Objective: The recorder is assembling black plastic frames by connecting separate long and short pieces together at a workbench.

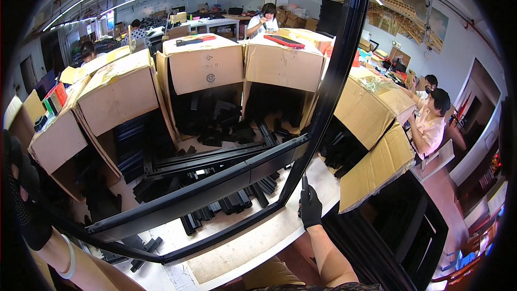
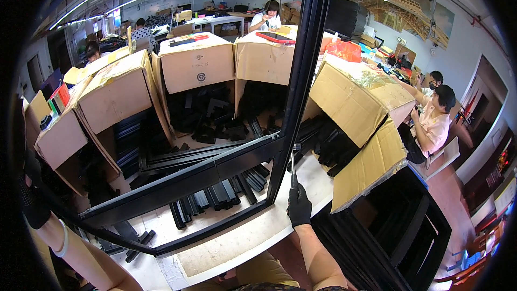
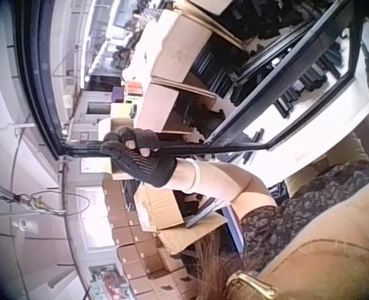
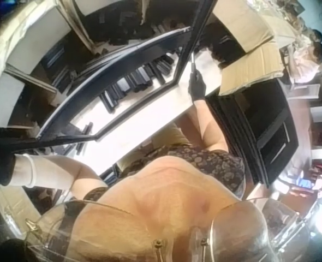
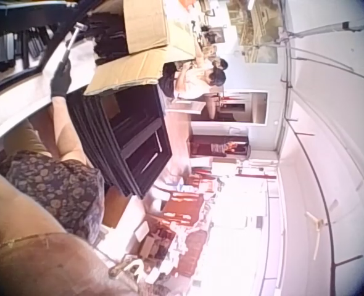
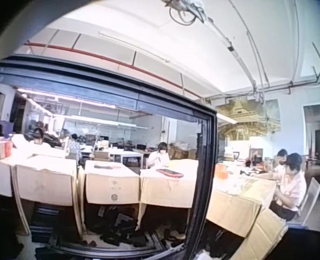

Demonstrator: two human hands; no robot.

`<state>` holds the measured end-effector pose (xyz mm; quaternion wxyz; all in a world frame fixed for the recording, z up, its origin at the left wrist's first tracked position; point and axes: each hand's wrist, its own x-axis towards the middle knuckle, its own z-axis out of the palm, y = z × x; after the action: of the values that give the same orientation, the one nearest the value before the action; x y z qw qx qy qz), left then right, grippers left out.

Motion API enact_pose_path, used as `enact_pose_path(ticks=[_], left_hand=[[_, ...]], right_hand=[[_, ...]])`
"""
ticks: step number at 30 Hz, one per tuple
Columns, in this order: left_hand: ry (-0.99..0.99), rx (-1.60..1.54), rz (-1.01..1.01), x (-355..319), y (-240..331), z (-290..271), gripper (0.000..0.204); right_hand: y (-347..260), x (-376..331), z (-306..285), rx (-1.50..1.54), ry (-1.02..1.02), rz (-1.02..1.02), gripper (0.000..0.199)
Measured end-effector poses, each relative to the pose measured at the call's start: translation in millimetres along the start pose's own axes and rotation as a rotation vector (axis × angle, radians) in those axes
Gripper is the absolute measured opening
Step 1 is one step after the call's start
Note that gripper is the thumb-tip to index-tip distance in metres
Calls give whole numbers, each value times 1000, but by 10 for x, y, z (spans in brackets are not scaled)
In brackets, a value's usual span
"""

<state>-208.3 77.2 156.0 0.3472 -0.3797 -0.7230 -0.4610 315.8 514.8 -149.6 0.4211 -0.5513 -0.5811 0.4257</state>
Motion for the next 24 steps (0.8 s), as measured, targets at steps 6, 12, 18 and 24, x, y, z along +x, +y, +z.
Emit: enact_pose_path(ticks=[6, 12, 18, 24], left_hand=[[10, -159, -193, 86, 442, 43, 30], [-308, -1001, -130, 192, 1547, 307, 19], [173, -1736, -686, 168, 2315, 551, 27], [-395, -1257, -94, 253, 1959, 413, 27]], right_hand=[[-37, -20, 6, -24, 4, 8, 40], [-42, -15, -6, -1, 1, 28, 40], [-38, -10, -16, -5, -2, 0, 41], [-63, -32, 19, -14, -17, -19, 42]])
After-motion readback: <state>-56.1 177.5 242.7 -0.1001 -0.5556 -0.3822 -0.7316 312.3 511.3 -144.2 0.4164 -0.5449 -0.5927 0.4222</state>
